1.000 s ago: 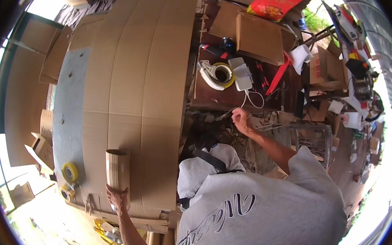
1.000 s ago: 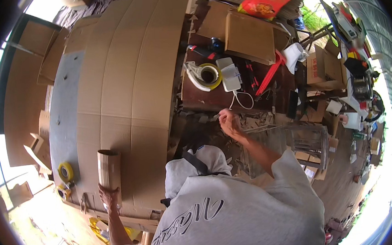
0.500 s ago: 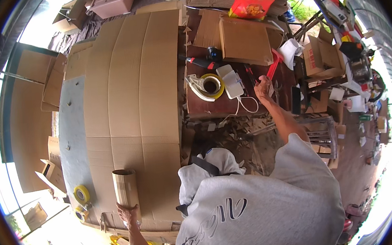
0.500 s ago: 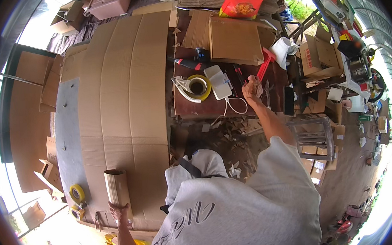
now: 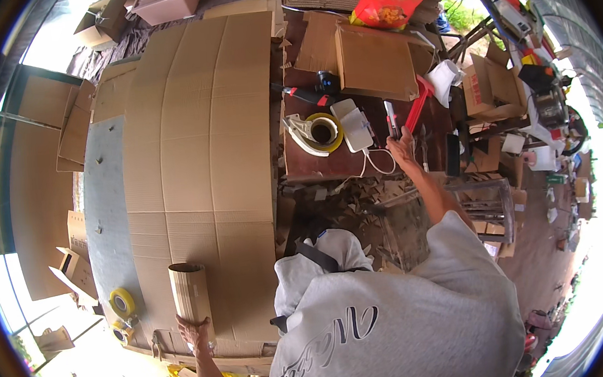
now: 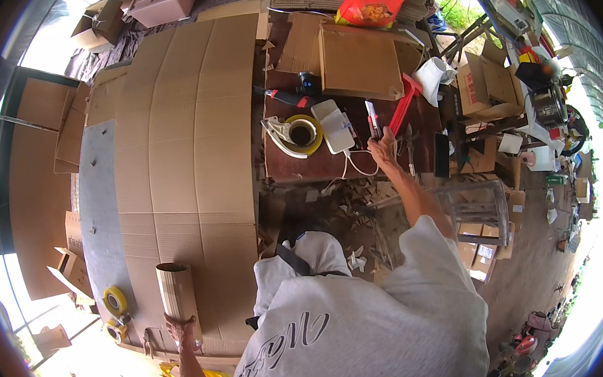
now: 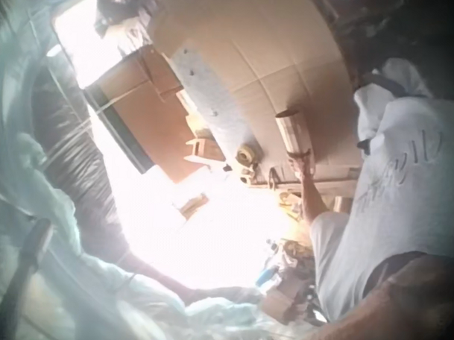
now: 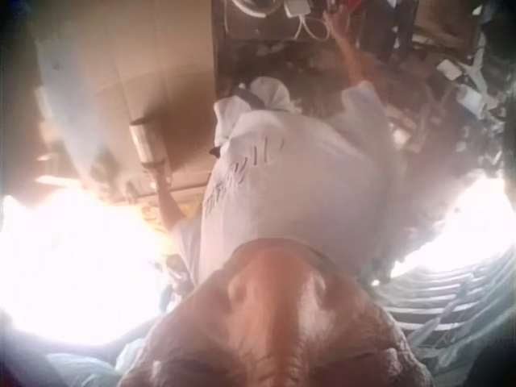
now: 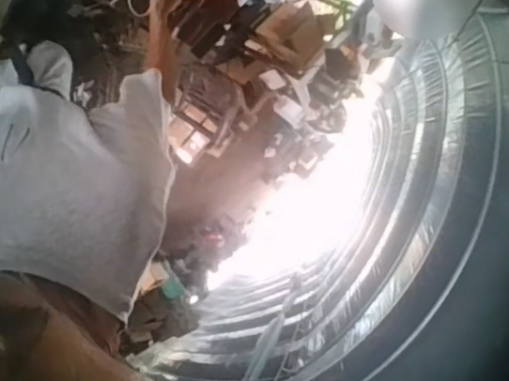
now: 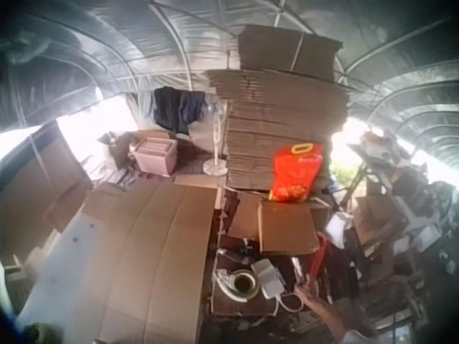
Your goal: The person folds a large cardboard sheet into a box shape, uses a utility knife to cut along scored lines, and secures the box with a tape dispenser. The workspace is cluttered with cardboard tubes and other materials.
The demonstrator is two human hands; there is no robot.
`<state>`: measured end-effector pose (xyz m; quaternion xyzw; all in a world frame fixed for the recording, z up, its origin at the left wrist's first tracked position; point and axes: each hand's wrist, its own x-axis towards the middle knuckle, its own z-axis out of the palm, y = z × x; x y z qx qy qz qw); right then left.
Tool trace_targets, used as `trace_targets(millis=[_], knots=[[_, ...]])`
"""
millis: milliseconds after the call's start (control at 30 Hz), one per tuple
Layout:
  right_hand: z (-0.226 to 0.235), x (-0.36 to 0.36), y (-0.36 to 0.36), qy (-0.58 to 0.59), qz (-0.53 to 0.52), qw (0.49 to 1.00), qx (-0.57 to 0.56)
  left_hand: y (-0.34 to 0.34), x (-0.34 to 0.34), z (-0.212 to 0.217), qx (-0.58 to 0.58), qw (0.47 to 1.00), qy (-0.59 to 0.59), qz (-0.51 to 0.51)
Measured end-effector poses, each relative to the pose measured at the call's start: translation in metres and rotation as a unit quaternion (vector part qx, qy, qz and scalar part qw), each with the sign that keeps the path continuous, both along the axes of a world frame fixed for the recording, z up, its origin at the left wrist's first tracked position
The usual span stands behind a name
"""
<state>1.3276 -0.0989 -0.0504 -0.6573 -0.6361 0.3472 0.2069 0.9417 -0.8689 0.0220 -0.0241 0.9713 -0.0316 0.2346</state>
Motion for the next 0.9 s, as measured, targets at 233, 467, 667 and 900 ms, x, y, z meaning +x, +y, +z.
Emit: trace_targets(millis=[233, 467, 667, 900], knots=[[0.065, -0.106, -0.120, 0.283, 0.181, 0.933, -0.129, -0.067, -0.004, -0.045, -0.021, 0.997, 0.001, -0.074], [0.051, -0.231, -0.313, 0.244, 0.420, 0.819, -0.307, -0.021, -0.002, -0.001, 0.079, 0.994, 0.074, -0.008], [-0.009, -0.320, -0.416, 0.142, 0.599, 0.752, -0.235, -0.030, 0.012, -0.016, 0.091, 0.987, 0.129, -0.021], [-0.049, -0.391, -0.455, 0.107, 0.697, 0.708, -0.042, -0.022, 0.002, -0.009, 0.093, 0.989, 0.111, -0.007]])
